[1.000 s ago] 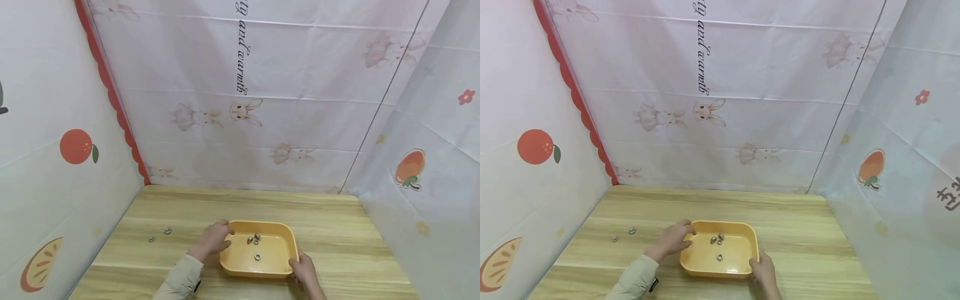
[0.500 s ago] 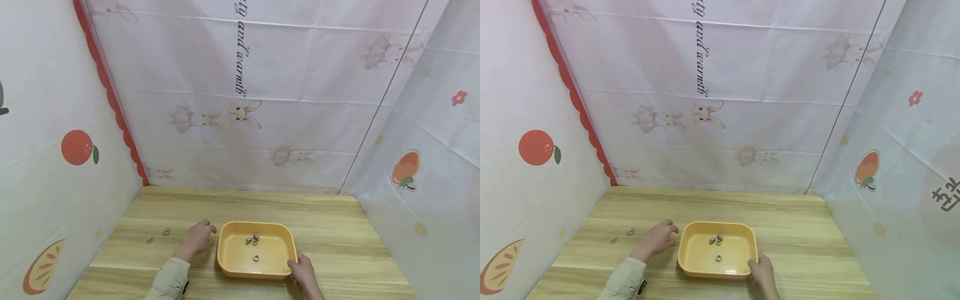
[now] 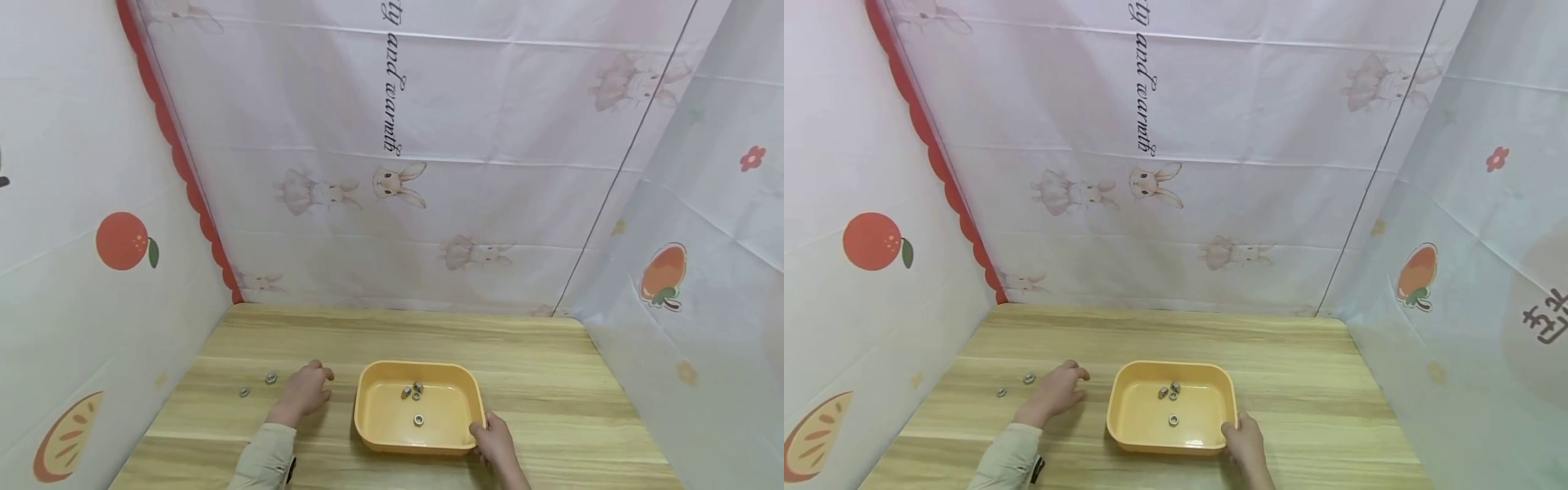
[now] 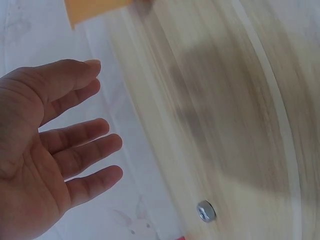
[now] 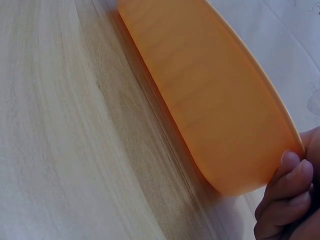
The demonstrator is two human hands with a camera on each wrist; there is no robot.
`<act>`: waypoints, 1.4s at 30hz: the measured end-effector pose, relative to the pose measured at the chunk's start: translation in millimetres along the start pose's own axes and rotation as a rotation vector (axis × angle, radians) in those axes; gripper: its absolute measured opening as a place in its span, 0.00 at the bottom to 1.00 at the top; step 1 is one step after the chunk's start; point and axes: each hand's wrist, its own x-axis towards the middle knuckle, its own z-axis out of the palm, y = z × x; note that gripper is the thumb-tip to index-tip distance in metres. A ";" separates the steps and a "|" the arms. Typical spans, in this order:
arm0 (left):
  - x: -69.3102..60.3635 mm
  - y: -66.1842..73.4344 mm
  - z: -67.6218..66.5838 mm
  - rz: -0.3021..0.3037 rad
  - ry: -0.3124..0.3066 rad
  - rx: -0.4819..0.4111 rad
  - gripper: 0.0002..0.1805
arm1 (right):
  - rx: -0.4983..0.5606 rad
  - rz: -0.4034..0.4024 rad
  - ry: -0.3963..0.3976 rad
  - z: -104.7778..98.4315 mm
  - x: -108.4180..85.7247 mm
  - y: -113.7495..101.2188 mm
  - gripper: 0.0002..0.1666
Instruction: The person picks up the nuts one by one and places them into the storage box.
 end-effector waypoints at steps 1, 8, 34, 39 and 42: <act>-0.4 -1.7 -0.6 -0.013 0.001 -0.009 0.12 | -0.002 -0.002 0.000 0.1 0.2 0.3 0.06; -2.2 -16.1 -2.8 -0.107 -0.013 -0.083 0.13 | 0.004 -0.002 -0.004 0.3 -0.6 0.7 0.06; -24.4 -64.3 -9.2 -0.260 -0.044 -0.180 0.16 | 0.013 0.029 0.001 -2.2 0.4 -3.2 0.05; -28.5 -72.3 -7.3 -0.291 -0.034 -0.215 0.17 | 0.013 0.040 -0.006 -2.0 0.0 -3.5 0.08; -31.1 -77.6 -3.9 -0.304 0.001 -0.259 0.18 | 0.012 0.036 -0.007 -2.0 -0.6 -2.9 0.09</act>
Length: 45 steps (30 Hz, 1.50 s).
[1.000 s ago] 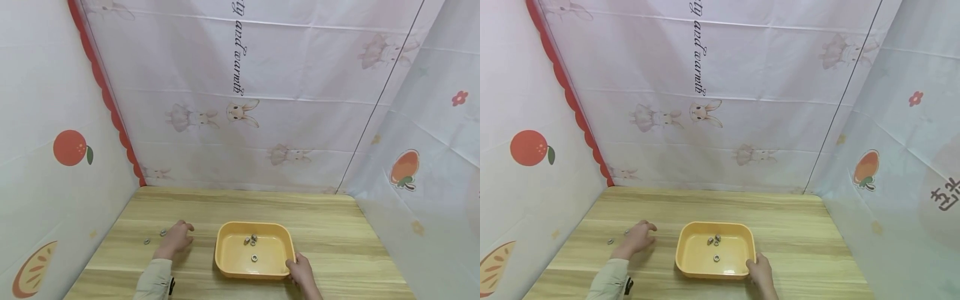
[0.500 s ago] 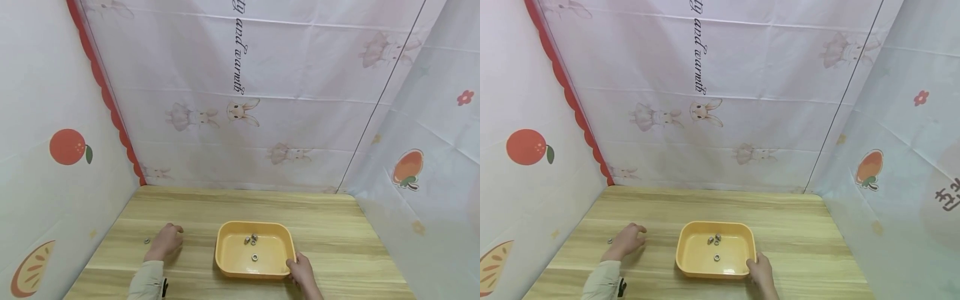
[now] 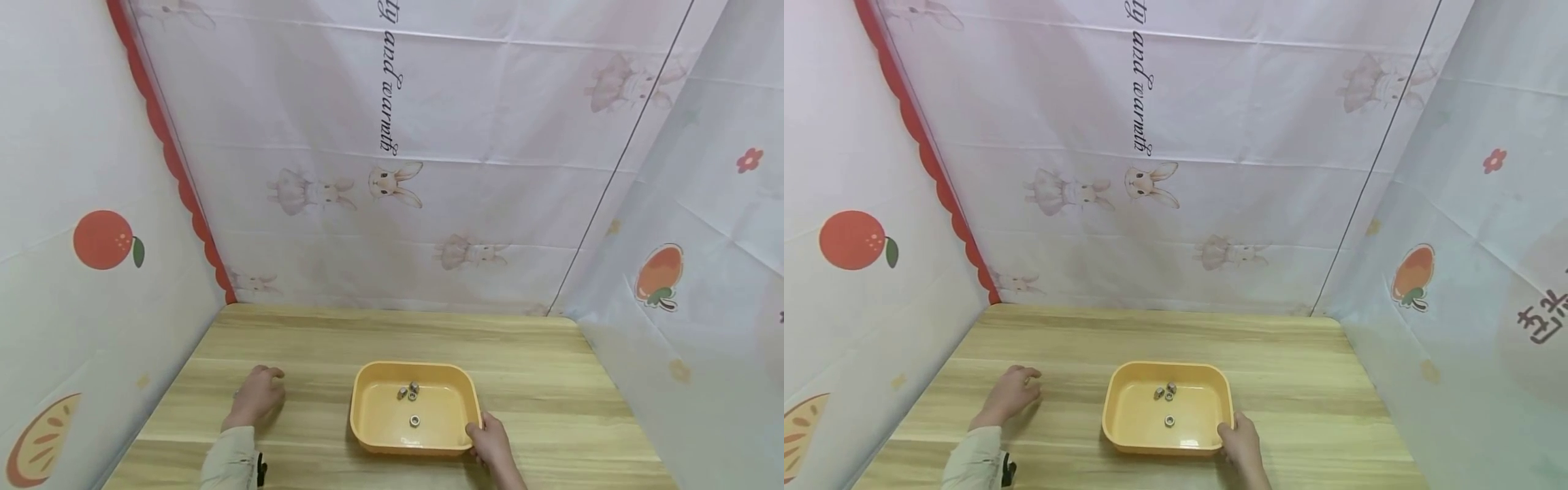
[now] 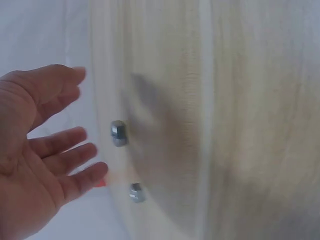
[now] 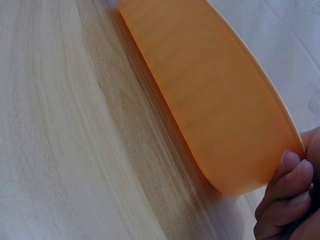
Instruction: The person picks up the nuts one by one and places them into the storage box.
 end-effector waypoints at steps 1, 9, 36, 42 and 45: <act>-0.1 -2.7 1.0 -0.002 0.013 -0.019 0.18 | 0.002 -0.003 0.001 0.2 -0.1 0.1 0.08; 3.0 -22.3 11.1 -0.051 0.082 -0.198 0.31 | 0.021 -0.002 0.008 -0.3 -1.7 -1.7 0.05; -2.2 -51.0 20.2 -0.373 0.221 -0.668 0.33 | 0.010 -0.005 0.006 0.4 -2.9 -0.8 0.08; 4.1 -48.7 24.1 -0.368 0.246 -0.577 0.31 | 0.022 0.002 0.005 1.5 -1.2 0.0 0.06; 5.5 -46.8 24.9 -0.375 0.230 -0.545 0.27 | 0.024 0.009 0.004 1.9 -1.3 0.2 0.05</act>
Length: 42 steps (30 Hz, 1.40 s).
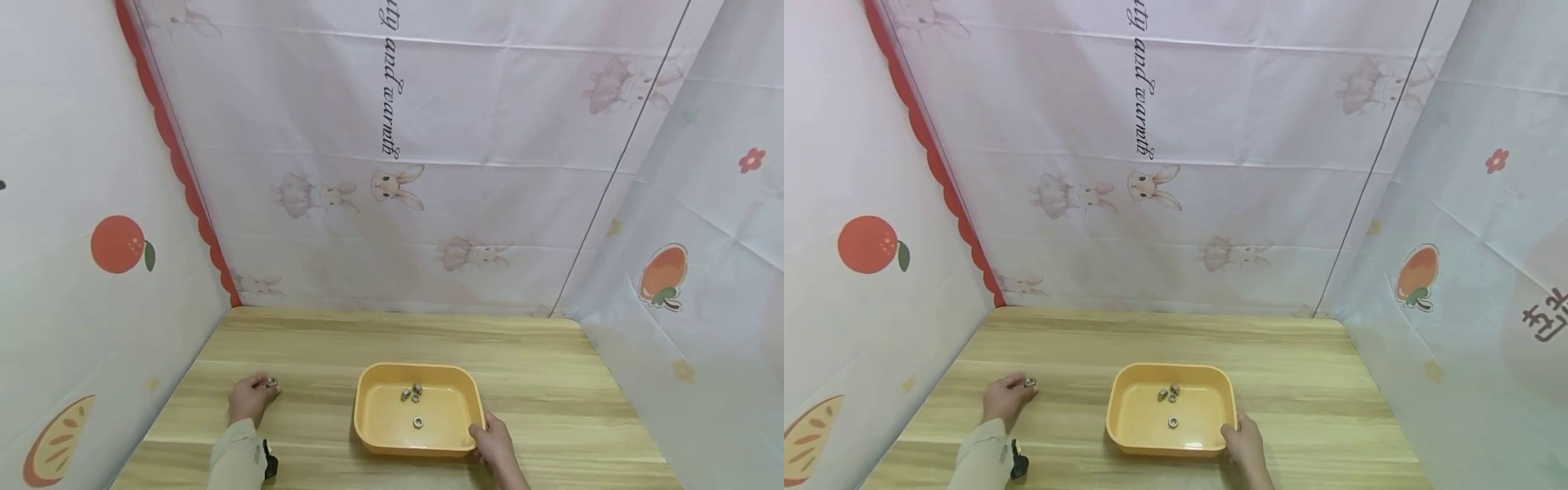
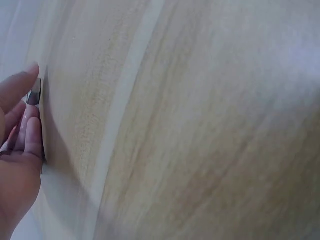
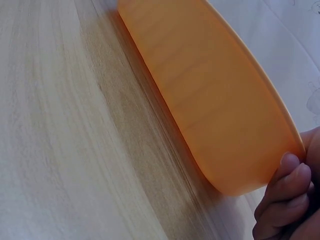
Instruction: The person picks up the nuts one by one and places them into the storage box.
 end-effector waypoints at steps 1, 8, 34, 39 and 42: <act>-0.1 0.8 0.8 0.009 0.003 0.019 0.26 | -0.003 0.001 0.000 -0.1 -0.3 0.2 0.05; -0.2 8.1 1.0 0.061 0.043 0.133 0.14 | -0.009 -0.019 0.002 0.2 -1.7 1.6 0.08; -0.2 10.0 1.2 0.138 0.016 0.284 0.08 | -0.016 -0.030 0.012 -0.1 -2.7 -0.4 0.08; -1.5 13.4 2.1 0.162 0.013 0.335 0.07 | -0.016 -0.022 0.008 -1.3 -3.6 -0.1 0.11; -2.3 16.4 3.8 0.191 0.004 0.356 0.08 | -0.016 -0.023 0.003 -2.0 -4.1 -0.3 0.12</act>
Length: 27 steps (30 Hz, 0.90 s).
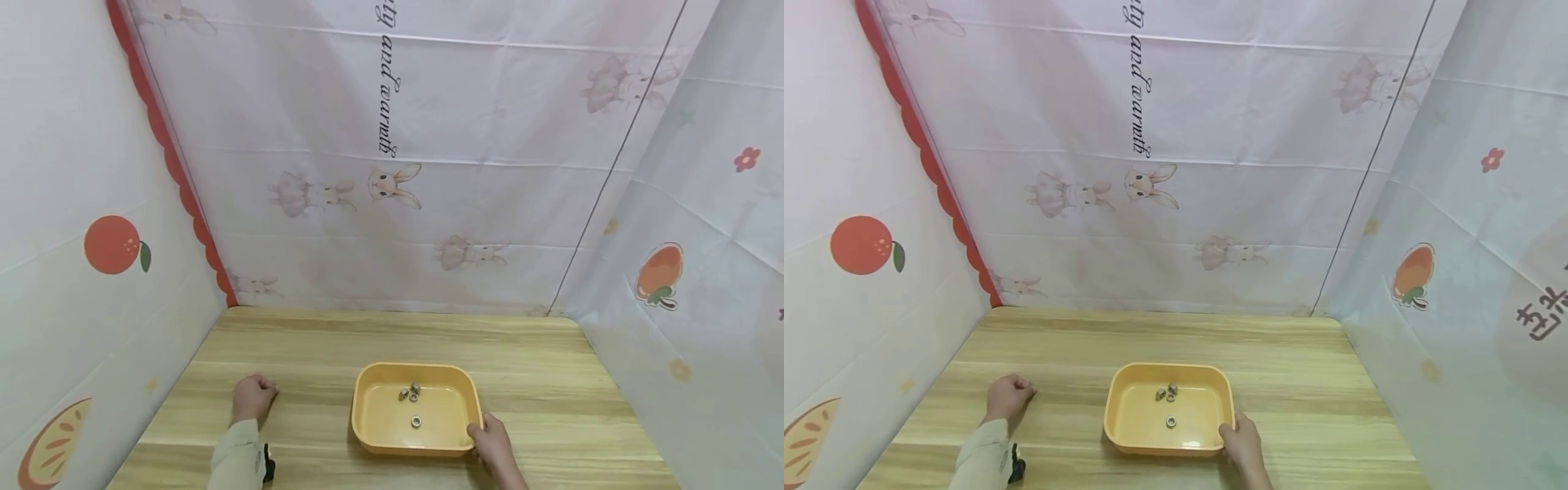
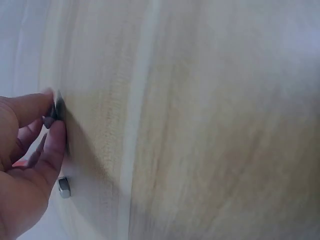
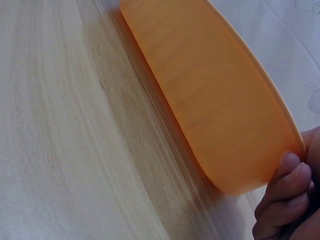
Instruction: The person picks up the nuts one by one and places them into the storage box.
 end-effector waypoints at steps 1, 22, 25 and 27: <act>-0.1 1.1 0.2 0.014 -0.006 0.003 0.09 | 0.000 0.001 -0.003 -0.1 -0.1 0.1 0.13; -2.7 -1.3 9.1 -0.184 -0.242 -0.680 0.21 | 0.005 0.009 0.001 1.4 -1.4 0.1 0.13; -1.4 -2.4 9.5 -0.183 -0.232 -0.716 0.22 | 0.000 -0.004 0.010 1.2 -1.1 -1.2 0.10; -2.4 -0.5 9.1 -0.186 -0.230 -0.721 0.22 | -0.002 -0.012 0.012 0.7 -1.0 -1.1 0.08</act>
